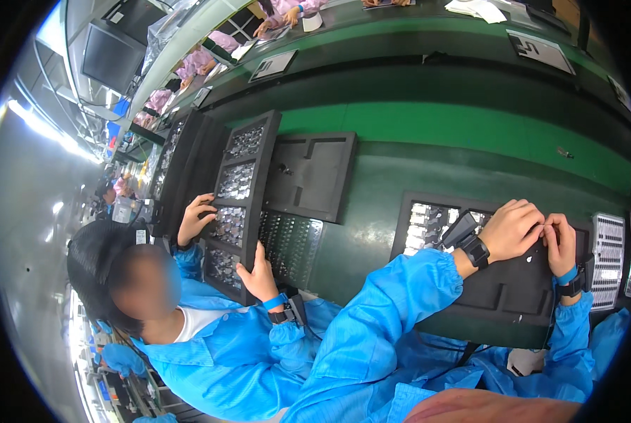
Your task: Assembling and sorting small electronic or mechanical components into trays on a factory assembly line.
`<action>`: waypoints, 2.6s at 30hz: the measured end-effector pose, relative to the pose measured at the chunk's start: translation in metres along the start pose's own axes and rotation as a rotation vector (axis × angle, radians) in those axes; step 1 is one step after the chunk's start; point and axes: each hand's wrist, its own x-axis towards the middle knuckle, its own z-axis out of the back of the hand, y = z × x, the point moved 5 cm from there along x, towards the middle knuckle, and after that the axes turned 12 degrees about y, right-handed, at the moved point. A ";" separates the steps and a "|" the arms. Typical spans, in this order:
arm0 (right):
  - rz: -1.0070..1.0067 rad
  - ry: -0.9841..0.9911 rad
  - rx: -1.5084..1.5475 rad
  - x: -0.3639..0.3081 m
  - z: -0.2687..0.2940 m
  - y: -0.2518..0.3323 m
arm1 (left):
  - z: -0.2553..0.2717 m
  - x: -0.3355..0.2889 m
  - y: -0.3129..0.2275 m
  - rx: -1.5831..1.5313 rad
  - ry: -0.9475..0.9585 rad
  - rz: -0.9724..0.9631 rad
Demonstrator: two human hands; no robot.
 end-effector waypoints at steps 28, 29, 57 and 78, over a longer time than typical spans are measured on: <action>-0.001 0.022 0.011 0.001 0.001 0.002 | -0.004 0.008 0.000 0.036 0.198 0.223; 0.008 0.028 -0.005 0.002 0.001 0.005 | 0.005 0.003 -0.007 0.016 -0.021 0.010; 0.003 0.073 0.068 0.005 0.006 0.019 | 0.017 0.015 -0.030 -0.109 -0.012 0.080; 0.022 0.021 0.023 0.010 0.009 0.025 | 0.013 0.013 -0.021 -0.065 0.010 0.103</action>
